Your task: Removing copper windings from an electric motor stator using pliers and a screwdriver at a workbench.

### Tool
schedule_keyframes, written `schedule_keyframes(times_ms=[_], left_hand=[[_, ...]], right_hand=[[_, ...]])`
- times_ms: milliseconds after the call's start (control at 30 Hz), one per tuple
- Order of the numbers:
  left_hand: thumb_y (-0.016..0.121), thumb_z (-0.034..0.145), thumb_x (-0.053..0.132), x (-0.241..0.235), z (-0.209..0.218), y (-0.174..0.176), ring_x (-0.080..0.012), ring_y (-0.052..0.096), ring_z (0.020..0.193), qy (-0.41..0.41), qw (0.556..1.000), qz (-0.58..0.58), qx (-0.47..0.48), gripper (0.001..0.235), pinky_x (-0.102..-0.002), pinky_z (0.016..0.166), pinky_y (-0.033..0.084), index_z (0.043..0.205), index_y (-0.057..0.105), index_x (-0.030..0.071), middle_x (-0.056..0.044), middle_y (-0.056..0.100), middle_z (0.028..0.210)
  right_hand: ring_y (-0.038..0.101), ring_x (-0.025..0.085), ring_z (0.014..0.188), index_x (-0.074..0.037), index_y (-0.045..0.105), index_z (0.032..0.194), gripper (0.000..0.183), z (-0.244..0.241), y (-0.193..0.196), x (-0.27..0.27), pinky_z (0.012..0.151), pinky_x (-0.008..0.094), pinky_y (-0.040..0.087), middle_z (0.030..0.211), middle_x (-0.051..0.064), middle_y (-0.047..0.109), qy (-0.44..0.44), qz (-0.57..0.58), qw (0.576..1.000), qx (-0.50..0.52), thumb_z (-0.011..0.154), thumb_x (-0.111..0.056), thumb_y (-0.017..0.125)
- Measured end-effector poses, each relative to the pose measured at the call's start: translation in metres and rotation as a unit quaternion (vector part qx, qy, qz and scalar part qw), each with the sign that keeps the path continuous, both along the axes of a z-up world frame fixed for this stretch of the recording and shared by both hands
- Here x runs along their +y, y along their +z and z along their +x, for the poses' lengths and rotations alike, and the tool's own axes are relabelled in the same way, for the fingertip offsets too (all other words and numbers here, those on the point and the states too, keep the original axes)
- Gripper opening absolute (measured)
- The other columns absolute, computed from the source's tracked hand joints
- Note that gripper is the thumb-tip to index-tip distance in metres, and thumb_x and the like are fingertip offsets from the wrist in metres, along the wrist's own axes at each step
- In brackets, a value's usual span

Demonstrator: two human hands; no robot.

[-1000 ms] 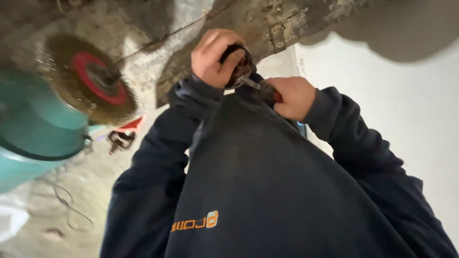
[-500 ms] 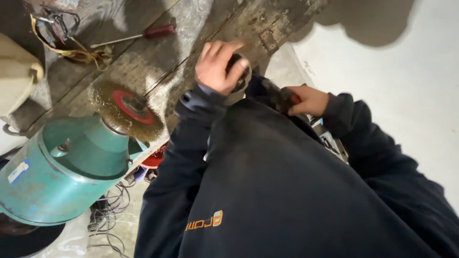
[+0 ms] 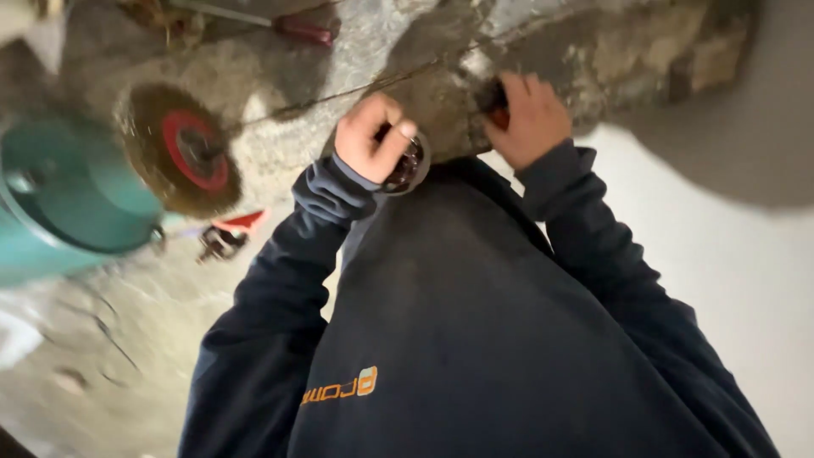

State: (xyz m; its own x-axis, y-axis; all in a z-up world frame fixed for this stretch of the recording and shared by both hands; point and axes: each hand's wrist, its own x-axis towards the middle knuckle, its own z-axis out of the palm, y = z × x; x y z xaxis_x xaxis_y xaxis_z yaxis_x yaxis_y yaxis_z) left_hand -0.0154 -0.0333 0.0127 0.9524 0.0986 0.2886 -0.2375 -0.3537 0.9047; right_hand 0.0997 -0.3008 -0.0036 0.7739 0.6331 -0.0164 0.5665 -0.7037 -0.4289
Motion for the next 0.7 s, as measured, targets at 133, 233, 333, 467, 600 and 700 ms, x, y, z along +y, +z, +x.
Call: schedule_keyframes(times_ms=[133, 233, 333, 467, 600, 700], left_hand=[[0.064, 0.109, 0.034, -0.01, -0.014, -0.031, -0.0118, 0.059, 0.07, 0.138, 0.98, -0.124, 0.075, 0.03, -0.027, 0.068, 0.049, 0.099, 0.056, 0.007, -0.002, 0.061, 0.078], [0.057, 0.111, 0.037, -0.017, -0.026, -0.04, -0.0076, 0.056, 0.067, 0.195, 0.963, -0.183, 0.039, 0.032, -0.024, 0.065, 0.046, 0.103, 0.053, 0.007, 0.0, 0.058, 0.077], [0.053, 0.114, 0.035, -0.023, -0.032, -0.038, -0.0075, 0.054, 0.071, 0.273, 0.927, -0.254, -0.036, 0.029, -0.022, 0.066, 0.045, 0.111, 0.056, 0.007, -0.003, 0.059, 0.092], [0.052, 0.116, 0.025, -0.025, -0.048, -0.026, -0.0122, 0.062, 0.09, 0.266, 0.917, -0.295, 0.016, 0.028, -0.026, 0.086, 0.05, 0.135, 0.055, 0.004, -0.005, 0.065, 0.096], [0.07, 0.107, 0.019, -0.006, -0.089, -0.028, -0.0314, 0.055, 0.146, 0.189, 0.975, -0.113, 0.03, 0.058, -0.041, 0.126, 0.043, 0.155, 0.043, 0.005, -0.021, 0.058, 0.152], [0.092, 0.08, 0.033, 0.022, -0.105, -0.036, -0.0383, 0.036, 0.155, 0.08, 0.994, -0.043, 0.053, 0.109, -0.049, 0.128, 0.031, 0.16, 0.027, 0.0, -0.026, 0.036, 0.164]], right_hand=[[0.059, 0.037, 0.109, -0.009, 0.064, 0.134, 0.051, 0.048, -0.003, 0.021, 0.088, 0.05, 0.048, 0.119, 0.014, 0.063, 0.078, 0.01, 0.991, -0.106, 0.089, -0.029, 0.08], [0.057, 0.036, 0.113, -0.006, 0.065, 0.132, 0.054, 0.059, 0.019, 0.037, 0.095, 0.05, 0.048, 0.121, 0.016, 0.061, 0.177, 0.033, 0.973, -0.142, 0.085, -0.026, 0.08], [0.062, 0.033, 0.118, -0.009, 0.066, 0.129, 0.039, 0.042, 0.046, 0.053, 0.102, 0.046, 0.051, 0.125, 0.012, 0.065, 0.24, 0.124, 0.96, -0.069, 0.092, -0.016, 0.077], [0.072, 0.024, 0.081, -0.006, 0.067, 0.117, 0.031, 0.001, 0.069, 0.086, 0.072, 0.036, 0.055, 0.093, 0.009, 0.069, 0.282, 0.118, 0.92, 0.244, 0.098, -0.029, 0.076], [0.069, 0.027, 0.067, -0.002, 0.066, 0.11, 0.041, -0.024, 0.081, 0.106, 0.059, 0.036, 0.051, 0.077, 0.013, 0.066, 0.295, 0.086, 0.93, 0.202, 0.091, -0.033, 0.084], [0.073, 0.019, 0.072, -0.003, 0.063, 0.108, 0.039, -0.032, 0.061, 0.106, 0.064, 0.032, 0.054, 0.086, 0.01, 0.07, 0.24, 0.124, 0.926, 0.263, 0.095, -0.034, 0.081]])
